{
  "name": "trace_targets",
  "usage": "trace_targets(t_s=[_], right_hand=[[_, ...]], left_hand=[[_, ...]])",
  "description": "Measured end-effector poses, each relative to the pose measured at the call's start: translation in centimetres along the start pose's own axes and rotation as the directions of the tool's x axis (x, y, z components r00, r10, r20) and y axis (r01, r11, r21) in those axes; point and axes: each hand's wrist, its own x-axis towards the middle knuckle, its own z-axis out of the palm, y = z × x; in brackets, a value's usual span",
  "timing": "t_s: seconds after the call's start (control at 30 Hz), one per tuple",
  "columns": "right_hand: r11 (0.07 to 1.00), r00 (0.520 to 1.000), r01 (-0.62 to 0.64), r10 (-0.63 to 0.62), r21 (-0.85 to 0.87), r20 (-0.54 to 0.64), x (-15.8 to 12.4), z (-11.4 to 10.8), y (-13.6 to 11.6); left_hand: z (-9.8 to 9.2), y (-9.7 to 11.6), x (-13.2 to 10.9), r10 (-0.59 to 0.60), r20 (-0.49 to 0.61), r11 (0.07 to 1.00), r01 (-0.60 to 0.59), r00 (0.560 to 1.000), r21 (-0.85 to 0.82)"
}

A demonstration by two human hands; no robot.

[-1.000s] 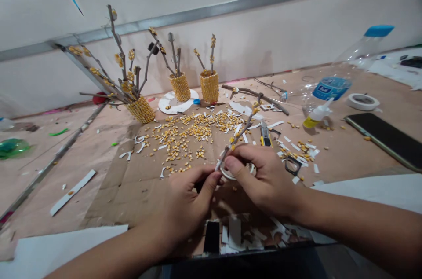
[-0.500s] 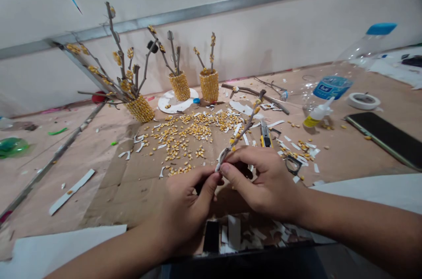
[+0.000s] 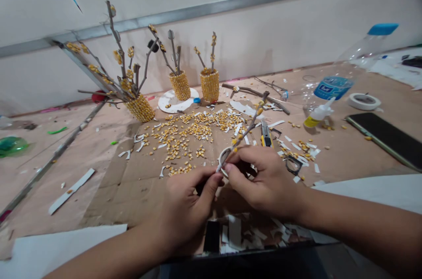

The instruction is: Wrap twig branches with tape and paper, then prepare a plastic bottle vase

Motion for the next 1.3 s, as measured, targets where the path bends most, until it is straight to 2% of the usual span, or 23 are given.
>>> trace_targets(t_s=[0.1, 0.2, 0.3, 0.43, 0.6, 0.67, 0.87, 1.03, 1.3], right_hand=[[0.974, 0.981, -0.196, 0.194, 0.116, 0.026, 0.1, 0.2, -0.2], [0.931, 0.957, -0.288, 0.284, 0.226, 0.052, 0.1, 0.4, -0.3], [0.94, 0.97, -0.241, 0.244, 0.241, 0.02, 0.2, 0.3, -0.3], [0.959, 0.983, -0.177, 0.184, 0.222, -0.013, 0.4, -0.1, -0.3], [0.946, 0.983, -0.182, 0.183, 0.268, 0.02, 0.4, -0.3, -0.2], [0.935, 0.977, -0.212, 0.213, 0.284, 0.029, 0.4, -0.3, -0.1], [0.89, 0.962, -0.274, 0.26, 0.364, 0.089, 0.4, -0.2, 0.1], [0.878, 0.965, -0.261, 0.223, 0.402, 0.139, 0.4, -0.4, 0.1], [0.937, 0.978, -0.21, 0.199, 0.278, 0.067, 0.5, -0.3, 0.7]], left_hand=[[0.1, 0.2, 0.1, 0.01, 0.0, 1.0, -0.01, 1.0, 0.002], [0.2, 0.2, 0.2, -0.045, 0.041, 0.996, 0.048, 0.998, -0.07], [0.3, 0.2, -0.1, -0.133, 0.148, 0.964, 0.163, 0.98, -0.212], [0.5, 0.1, -0.6, -0.204, 0.246, 0.858, 0.294, 0.948, -0.421], [1.0, 0.2, -0.6, -0.282, 0.247, 0.746, 0.373, 0.927, -0.551], [1.0, 0.4, -0.3, -0.299, 0.225, 0.752, 0.375, 0.927, -0.542], [1.2, 0.4, -0.1, -0.282, 0.142, 0.847, 0.316, 0.949, -0.428], [1.0, -0.4, -0.2, -0.237, 0.088, 0.908, 0.253, 0.967, -0.334], [0.6, -0.1, -0.2, -0.169, 0.083, 0.936, 0.187, 0.982, -0.298]])
